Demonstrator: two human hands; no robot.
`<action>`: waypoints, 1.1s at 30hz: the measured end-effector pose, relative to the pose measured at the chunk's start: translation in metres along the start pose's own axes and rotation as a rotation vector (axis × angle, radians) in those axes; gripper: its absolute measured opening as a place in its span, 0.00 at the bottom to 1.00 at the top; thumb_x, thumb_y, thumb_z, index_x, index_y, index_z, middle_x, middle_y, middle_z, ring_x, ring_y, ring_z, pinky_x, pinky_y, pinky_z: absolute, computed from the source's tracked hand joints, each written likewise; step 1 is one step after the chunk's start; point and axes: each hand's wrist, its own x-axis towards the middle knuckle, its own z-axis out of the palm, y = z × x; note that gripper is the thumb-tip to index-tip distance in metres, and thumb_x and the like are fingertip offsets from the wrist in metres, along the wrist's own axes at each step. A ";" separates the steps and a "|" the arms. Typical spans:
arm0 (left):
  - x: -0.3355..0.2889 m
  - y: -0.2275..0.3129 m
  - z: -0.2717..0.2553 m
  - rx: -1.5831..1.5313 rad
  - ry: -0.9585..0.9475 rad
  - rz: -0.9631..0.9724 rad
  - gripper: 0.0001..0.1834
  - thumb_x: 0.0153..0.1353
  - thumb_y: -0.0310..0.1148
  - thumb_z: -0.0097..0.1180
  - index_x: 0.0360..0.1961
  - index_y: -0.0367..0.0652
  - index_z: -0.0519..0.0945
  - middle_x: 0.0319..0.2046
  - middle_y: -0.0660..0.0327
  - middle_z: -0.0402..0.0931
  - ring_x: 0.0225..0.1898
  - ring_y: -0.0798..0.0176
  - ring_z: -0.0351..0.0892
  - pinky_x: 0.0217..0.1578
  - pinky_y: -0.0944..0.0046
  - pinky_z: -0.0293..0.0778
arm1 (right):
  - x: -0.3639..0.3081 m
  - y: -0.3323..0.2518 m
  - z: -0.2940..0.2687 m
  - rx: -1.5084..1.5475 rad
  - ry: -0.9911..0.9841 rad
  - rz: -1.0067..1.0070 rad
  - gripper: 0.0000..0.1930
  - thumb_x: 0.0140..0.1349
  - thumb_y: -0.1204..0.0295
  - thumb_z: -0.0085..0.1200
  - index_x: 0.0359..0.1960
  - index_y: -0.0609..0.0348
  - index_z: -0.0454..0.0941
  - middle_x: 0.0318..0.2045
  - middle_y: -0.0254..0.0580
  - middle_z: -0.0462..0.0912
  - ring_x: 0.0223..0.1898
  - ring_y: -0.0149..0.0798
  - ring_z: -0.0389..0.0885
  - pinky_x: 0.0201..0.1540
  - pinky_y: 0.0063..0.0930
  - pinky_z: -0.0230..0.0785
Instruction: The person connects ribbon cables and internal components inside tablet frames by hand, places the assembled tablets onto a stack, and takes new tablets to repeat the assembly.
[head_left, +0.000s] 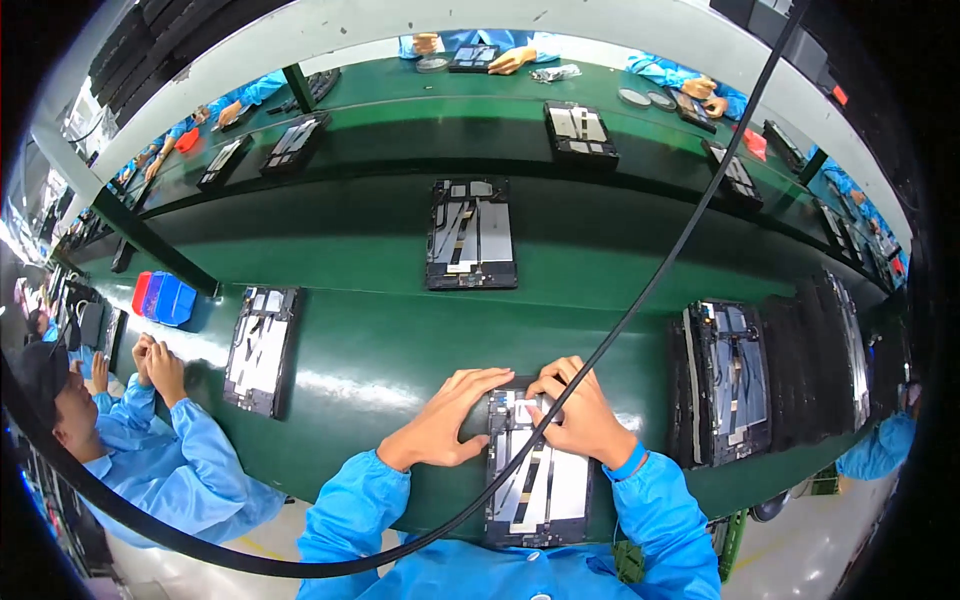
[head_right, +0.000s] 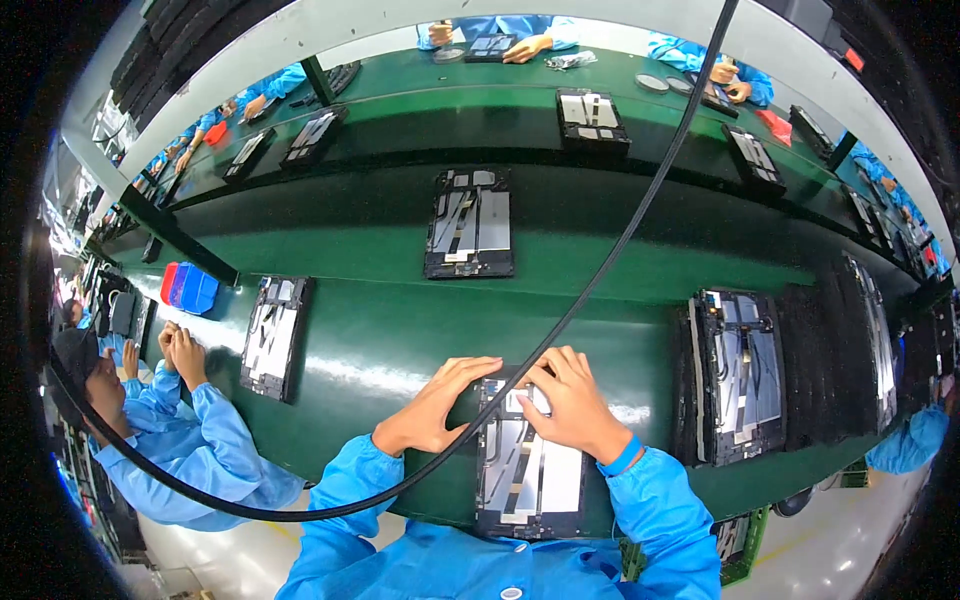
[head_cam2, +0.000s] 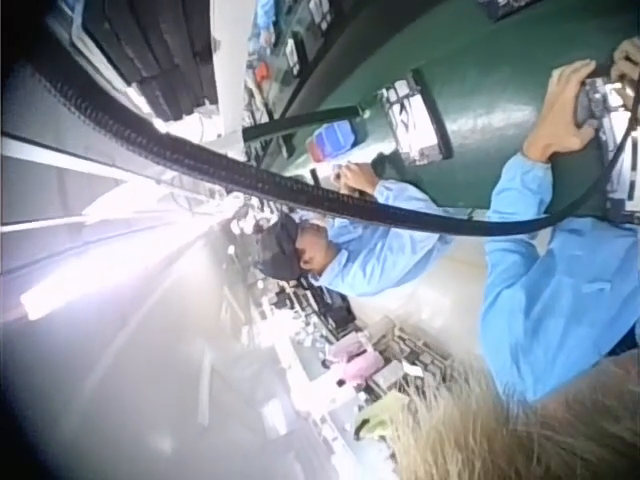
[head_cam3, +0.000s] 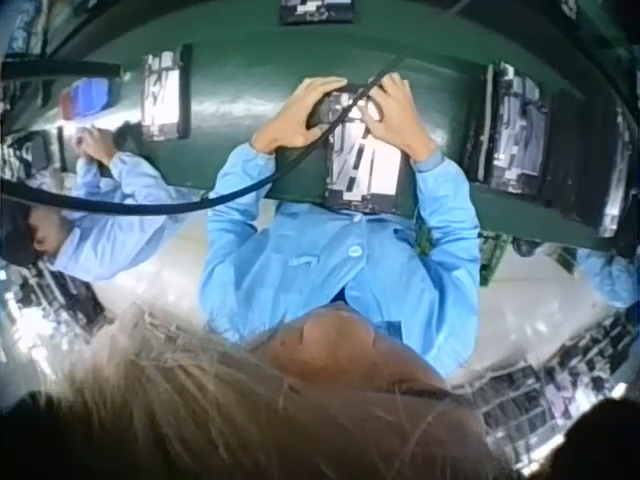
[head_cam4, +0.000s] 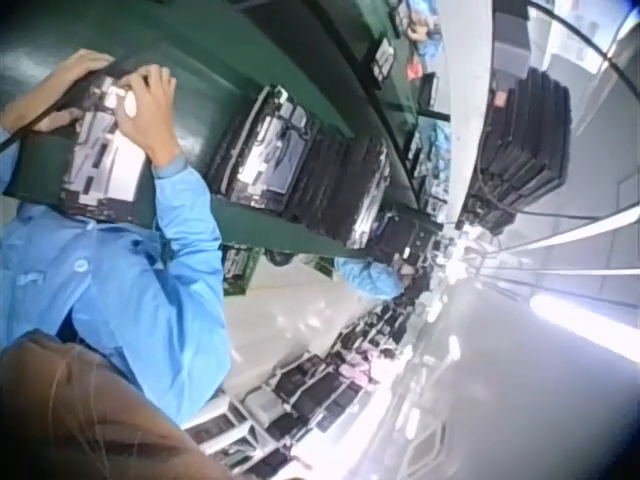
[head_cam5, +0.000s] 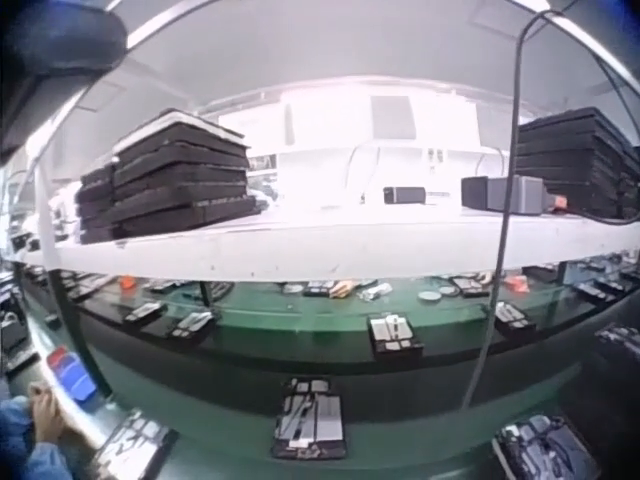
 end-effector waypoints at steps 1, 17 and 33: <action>0.001 0.000 -0.002 -0.020 -0.020 0.001 0.52 0.52 0.25 0.67 0.82 0.43 0.65 0.79 0.48 0.64 0.77 0.38 0.63 0.79 0.43 0.59 | 0.000 0.003 0.001 0.007 -0.001 0.003 0.08 0.60 0.70 0.70 0.39 0.54 0.85 0.42 0.46 0.79 0.49 0.54 0.76 0.56 0.49 0.69; 0.002 0.005 -0.001 -0.032 -0.089 -0.064 0.54 0.56 0.24 0.67 0.85 0.50 0.62 0.80 0.47 0.59 0.79 0.36 0.58 0.80 0.40 0.56 | -0.009 0.002 0.013 -0.044 0.088 -0.047 0.09 0.57 0.74 0.75 0.36 0.54 0.85 0.31 0.40 0.78 0.40 0.51 0.77 0.50 0.47 0.71; -0.001 0.008 0.020 0.022 0.080 -0.052 0.51 0.55 0.21 0.64 0.84 0.50 0.66 0.76 0.47 0.65 0.75 0.37 0.63 0.76 0.40 0.62 | -0.010 0.005 0.001 0.124 -0.018 0.019 0.09 0.46 0.68 0.76 0.23 0.48 0.84 0.27 0.33 0.70 0.39 0.44 0.71 0.52 0.42 0.62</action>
